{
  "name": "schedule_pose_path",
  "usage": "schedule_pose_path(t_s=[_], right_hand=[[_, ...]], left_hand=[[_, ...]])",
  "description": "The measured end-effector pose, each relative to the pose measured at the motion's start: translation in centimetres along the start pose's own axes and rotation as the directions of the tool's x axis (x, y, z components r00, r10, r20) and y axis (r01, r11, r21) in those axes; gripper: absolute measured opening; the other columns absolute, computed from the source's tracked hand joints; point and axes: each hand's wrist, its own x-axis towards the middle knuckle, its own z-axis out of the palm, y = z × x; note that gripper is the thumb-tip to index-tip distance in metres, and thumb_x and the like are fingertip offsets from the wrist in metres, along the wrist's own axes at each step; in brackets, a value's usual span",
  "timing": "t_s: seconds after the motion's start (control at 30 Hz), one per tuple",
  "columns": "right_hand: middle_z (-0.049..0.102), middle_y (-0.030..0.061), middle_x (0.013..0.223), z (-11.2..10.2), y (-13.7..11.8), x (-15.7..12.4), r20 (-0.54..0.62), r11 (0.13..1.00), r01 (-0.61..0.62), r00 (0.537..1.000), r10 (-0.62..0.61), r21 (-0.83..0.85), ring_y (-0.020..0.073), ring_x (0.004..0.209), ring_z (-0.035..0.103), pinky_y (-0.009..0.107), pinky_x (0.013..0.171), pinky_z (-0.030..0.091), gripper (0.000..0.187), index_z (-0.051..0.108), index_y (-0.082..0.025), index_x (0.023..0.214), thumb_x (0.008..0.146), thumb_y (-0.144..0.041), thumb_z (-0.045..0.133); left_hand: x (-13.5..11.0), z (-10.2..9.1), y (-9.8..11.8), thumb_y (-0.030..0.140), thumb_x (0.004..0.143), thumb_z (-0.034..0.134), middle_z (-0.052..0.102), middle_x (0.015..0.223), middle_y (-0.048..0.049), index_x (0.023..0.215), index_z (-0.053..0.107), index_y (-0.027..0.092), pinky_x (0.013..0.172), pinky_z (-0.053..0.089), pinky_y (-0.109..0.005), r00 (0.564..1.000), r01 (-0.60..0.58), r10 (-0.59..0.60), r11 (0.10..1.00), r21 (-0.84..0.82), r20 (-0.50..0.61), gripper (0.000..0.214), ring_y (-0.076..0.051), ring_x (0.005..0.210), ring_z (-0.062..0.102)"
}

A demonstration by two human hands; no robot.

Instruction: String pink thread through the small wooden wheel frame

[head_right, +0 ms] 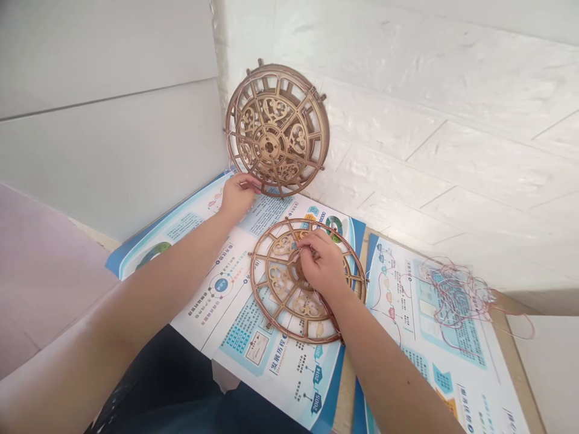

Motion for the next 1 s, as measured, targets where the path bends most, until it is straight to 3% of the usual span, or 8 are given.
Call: schedule_pose_path(t_s=[0.07,0.13,0.27,0.4,0.5,0.77,0.87,1.0], right_hand=[[0.062,0.0048,0.081,-0.07,0.13,0.05,0.009,0.999,-0.032,0.999,0.032,-0.007,0.0203,0.078,0.06,0.036,0.069,0.048,0.022,0.062,-0.02,0.081,0.087,-0.007,0.045],[0.062,0.005,0.082,-0.05,0.17,0.04,0.03,0.999,-0.044,0.999,0.044,-0.019,0.0207,0.079,0.06,0.037,0.07,0.048,0.022,0.062,-0.02,0.081,0.087,-0.007,0.045],[0.062,0.0043,0.081,0.04,0.15,0.01,0.035,0.998,-0.049,0.998,0.05,-0.032,0.0201,0.078,0.059,0.036,0.07,0.048,0.021,0.061,-0.021,0.08,0.086,-0.008,0.046],[0.062,0.0044,0.081,0.01,0.19,0.11,0.034,0.997,-0.069,0.997,0.071,-0.037,0.0207,0.078,0.059,0.036,0.069,0.047,0.021,0.061,-0.021,0.079,0.086,-0.009,0.046],[0.063,0.0044,0.08,-0.01,0.27,0.19,0.018,0.997,-0.065,0.998,0.066,-0.032,0.0207,0.077,0.06,0.036,0.069,0.048,0.021,0.062,-0.021,0.079,0.086,-0.009,0.046],[0.062,0.0038,0.079,-0.03,0.51,0.23,0.017,0.994,-0.105,0.994,0.106,-0.037,0.0202,0.075,0.06,0.035,0.066,0.047,0.02,0.062,-0.021,0.078,0.084,-0.009,0.048],[0.063,0.0035,0.079,-0.06,0.59,0.2,0.011,0.993,-0.11,0.994,0.111,-0.037,0.0201,0.075,0.06,0.035,0.066,0.047,0.019,0.062,-0.021,0.077,0.083,-0.009,0.048],[0.063,0.0038,0.08,-0.09,0.6,0.19,0.013,0.992,-0.112,0.994,0.113,-0.052,0.0205,0.077,0.061,0.035,0.067,0.047,0.019,0.063,-0.021,0.078,0.083,-0.01,0.048]], left_hand=[[-0.05,0.0,0.11,0.0,0.057,0.044,0.066,0.081,-0.0027,0.07,0.064,0.018,0.063,0.054,-0.031,0.997,0.068,-0.067,0.998,-0.019,0.039,0.029,-0.014,0.064,0.063],[-0.05,-0.05,0.2,0.001,0.055,0.044,0.065,0.074,-0.0013,0.068,0.062,0.018,0.063,0.053,-0.03,0.992,0.064,-0.06,0.997,-0.033,0.108,0.029,-0.016,0.065,0.064],[-0.01,-0.22,0.29,0.0,0.05,0.042,0.065,0.08,-0.0011,0.063,0.06,0.018,0.078,0.055,-0.033,0.969,-0.087,0.104,0.992,-0.087,0.224,0.028,-0.017,0.082,0.068],[-0.25,-0.11,0.27,0.0,0.053,0.044,0.064,0.078,-0.0014,0.061,0.061,0.018,0.085,0.053,-0.036,0.927,-0.209,0.188,0.977,0.031,0.326,0.027,-0.016,0.081,0.064],[-0.44,0.15,0.23,-0.001,0.057,0.047,0.063,0.078,-0.0017,0.061,0.062,0.019,0.086,0.051,-0.036,0.922,-0.273,0.219,0.953,0.134,0.32,0.025,-0.017,0.08,0.061],[-0.04,0.11,-0.05,-0.003,0.063,0.058,0.057,0.101,-0.0046,0.09,0.068,0.019,0.073,0.05,-0.03,0.946,-0.262,0.204,0.939,0.221,0.254,0.036,-0.013,0.072,0.052],[-0.06,0.09,-0.06,-0.002,0.066,0.059,0.056,0.107,-0.0058,0.09,0.069,0.02,0.071,0.049,-0.03,0.944,-0.25,0.193,0.947,0.2,0.268,0.034,-0.011,0.07,0.049],[-0.35,0.16,0.39,-0.001,0.068,0.056,0.055,0.117,-0.0073,0.09,0.07,0.02,0.071,0.05,-0.029,0.934,-0.243,0.204,0.965,0.103,0.293,0.033,-0.014,0.081,0.056]])
